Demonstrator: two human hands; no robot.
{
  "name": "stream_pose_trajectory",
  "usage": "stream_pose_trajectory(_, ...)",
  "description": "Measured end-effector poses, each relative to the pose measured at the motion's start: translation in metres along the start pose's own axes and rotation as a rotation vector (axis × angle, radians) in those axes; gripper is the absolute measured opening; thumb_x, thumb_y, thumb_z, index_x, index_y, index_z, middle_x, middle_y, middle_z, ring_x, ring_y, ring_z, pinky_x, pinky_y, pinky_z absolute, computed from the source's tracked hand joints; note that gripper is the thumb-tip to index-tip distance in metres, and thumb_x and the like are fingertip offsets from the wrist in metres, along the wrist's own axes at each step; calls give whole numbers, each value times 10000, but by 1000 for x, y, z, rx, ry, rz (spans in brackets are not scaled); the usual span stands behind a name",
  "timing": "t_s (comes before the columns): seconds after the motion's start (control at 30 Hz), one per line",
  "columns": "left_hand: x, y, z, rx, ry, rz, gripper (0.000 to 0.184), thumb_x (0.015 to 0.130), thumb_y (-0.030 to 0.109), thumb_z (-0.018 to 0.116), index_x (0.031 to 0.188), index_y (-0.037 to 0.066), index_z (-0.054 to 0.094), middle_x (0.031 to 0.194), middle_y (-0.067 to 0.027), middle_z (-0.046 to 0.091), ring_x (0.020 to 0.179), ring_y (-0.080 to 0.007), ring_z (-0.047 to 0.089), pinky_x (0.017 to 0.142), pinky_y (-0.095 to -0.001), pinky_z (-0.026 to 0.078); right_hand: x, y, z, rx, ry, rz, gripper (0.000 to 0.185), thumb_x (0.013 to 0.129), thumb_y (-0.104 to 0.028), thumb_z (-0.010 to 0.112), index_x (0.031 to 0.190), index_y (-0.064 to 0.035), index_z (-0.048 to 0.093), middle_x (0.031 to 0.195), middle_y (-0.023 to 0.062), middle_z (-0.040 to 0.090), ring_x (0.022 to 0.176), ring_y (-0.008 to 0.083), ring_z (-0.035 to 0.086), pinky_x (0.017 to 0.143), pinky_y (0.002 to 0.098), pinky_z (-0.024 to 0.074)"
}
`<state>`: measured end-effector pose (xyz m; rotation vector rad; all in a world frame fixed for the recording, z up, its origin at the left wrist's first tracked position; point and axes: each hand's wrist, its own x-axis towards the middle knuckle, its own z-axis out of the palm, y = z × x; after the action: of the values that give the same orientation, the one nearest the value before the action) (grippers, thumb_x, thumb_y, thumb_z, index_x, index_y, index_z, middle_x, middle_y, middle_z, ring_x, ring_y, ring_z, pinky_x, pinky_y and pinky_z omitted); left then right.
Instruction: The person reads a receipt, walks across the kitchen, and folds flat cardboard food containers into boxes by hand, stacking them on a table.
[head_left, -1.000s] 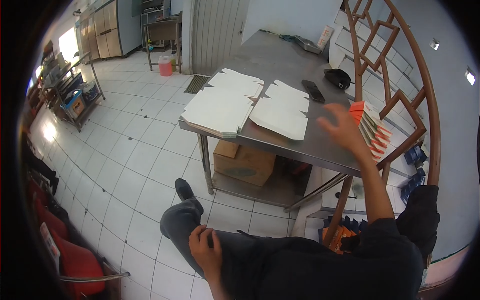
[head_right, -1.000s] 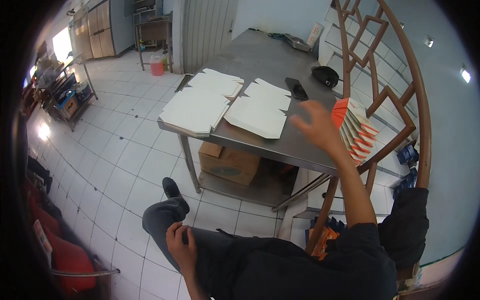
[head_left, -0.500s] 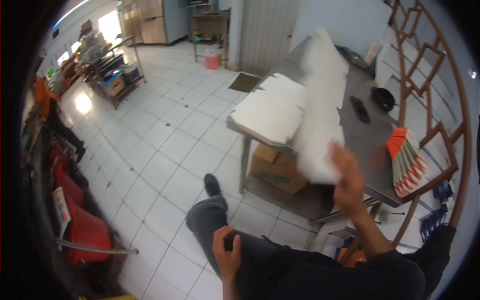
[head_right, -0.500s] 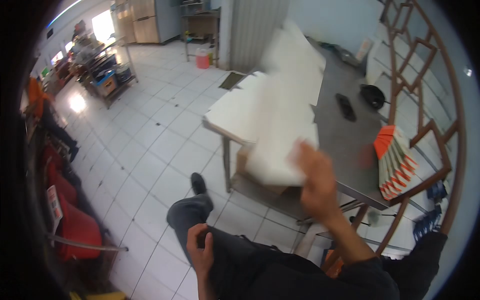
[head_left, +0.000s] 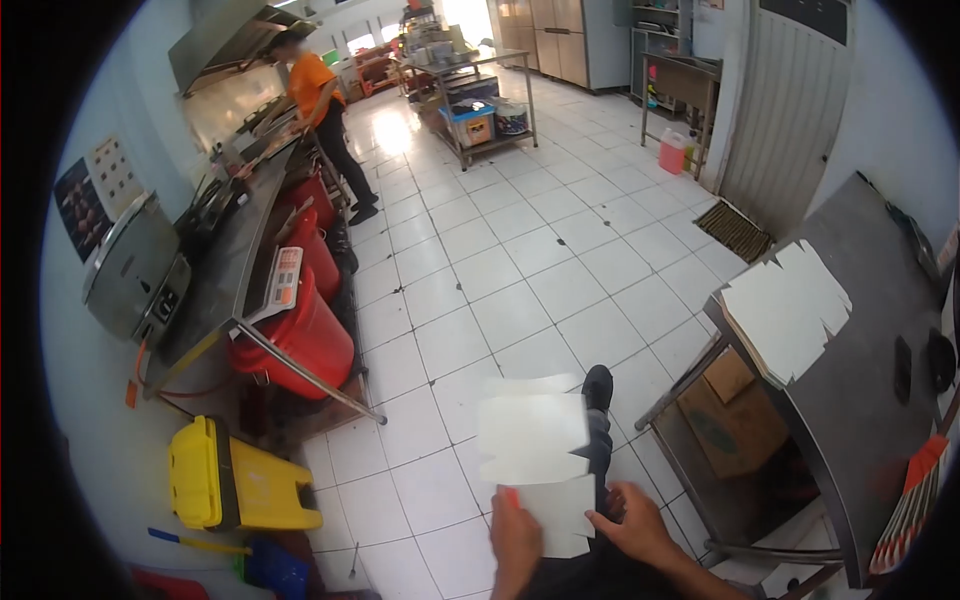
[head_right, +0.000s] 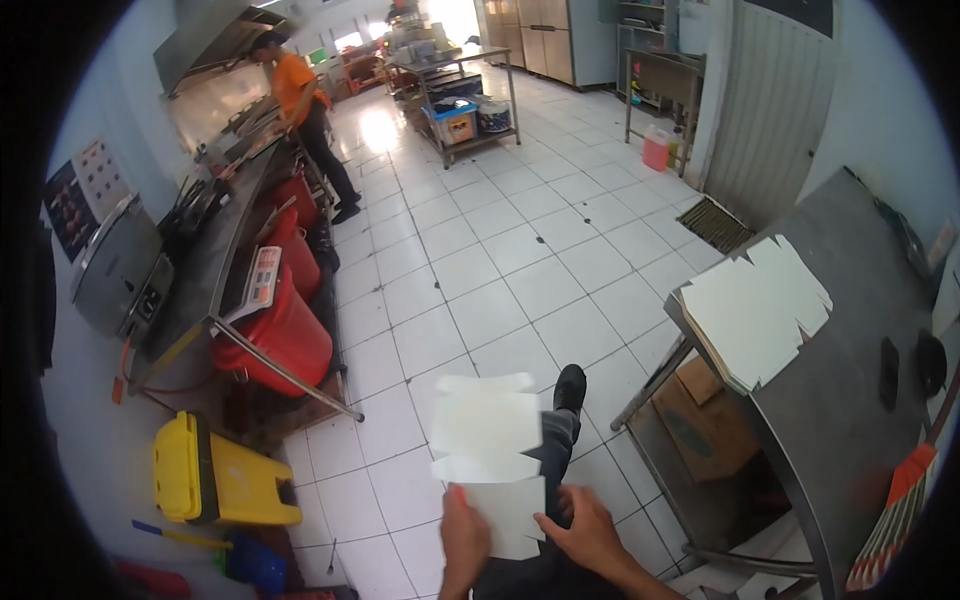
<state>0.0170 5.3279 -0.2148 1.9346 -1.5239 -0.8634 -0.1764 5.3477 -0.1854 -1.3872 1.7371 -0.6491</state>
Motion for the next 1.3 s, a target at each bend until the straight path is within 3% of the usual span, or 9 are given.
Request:
stream_pose_trajectory(0.03,-2,12,12,87,15,37,560,967,193,524,1418,-89,350,1106,-267,583,1011,-483,577,881,-540,472,2,3,5,116,-77,-35,320,854,-192,741,1030,47,621,770,119,681,676,258,672,624,361,532)
stream_pose_trajectory(0.13,-3,30,25,110,-24,68,678,958,223,559,1446,-139,260,1180,-283,504,1092,-474,517,930,-530,446,-1,-4,20,9,62,-33,252,875,-191,722,914,1,564,625,132,601,602,362,640,597,434,515)
stream_pose_trajectory(0.37,8,-8,-14,-74,-387,371,979,898,252,711,1542,-112,71,1304,-298,442,1190,-456,518,1011,-463,461,7,-7,48,-142,259,-198,156,900,-78,613,975,23,521,897,256,652,764,445,652,647,515,504)
stream_pose_trajectory(0.47,0,-6,-34,138,-606,161,1032,867,207,766,1571,-30,49,1290,-317,473,1152,-450,549,989,-454,472,1,-10,47,-141,176,-253,161,893,-56,609,1006,-9,505,971,244,622,810,454,644,664,536,518)
stream_pose_trajectory(0.7,-18,13,1,-122,-96,216,679,887,83,726,1493,38,424,1277,-235,535,1025,-384,636,812,-422,563,20,-10,26,49,236,-50,240,883,-56,628,1097,25,556,998,238,613,789,418,638,678,495,502)
stream_pose_trajectory(0.93,-11,17,12,4,-10,334,554,902,17,643,1440,50,514,1310,-227,517,970,-386,671,809,-422,572,21,14,59,-192,268,-494,412,814,-71,680,1196,38,568,1024,218,557,929,381,554,835,468,470)
stream_pose_trajectory(1.1,-12,9,-16,-112,-226,186,484,883,39,705,1350,22,580,1149,-198,603,908,-315,676,789,-383,568,14,-2,26,-205,174,-398,527,808,-124,742,1261,49,537,1118,224,532,1036,373,560,924,464,475)
stream_pose_trajectory(1.2,-14,1,-7,-332,-79,-19,332,849,39,766,1156,-17,652,986,-131,651,856,-227,670,769,-342,555,5,18,29,103,208,-217,625,795,-141,793,1303,55,487,1174,208,514,1103,329,560,939,426,478)
stream_pose_trajectory(1.3,-28,-14,22,-424,167,-90,191,827,52,802,945,-16,668,879,-98,643,807,-192,645,724,-328,537,-9,34,30,374,125,66,473,844,-57,761,1230,41,507,977,142,574,886,224,628,752,322,541)
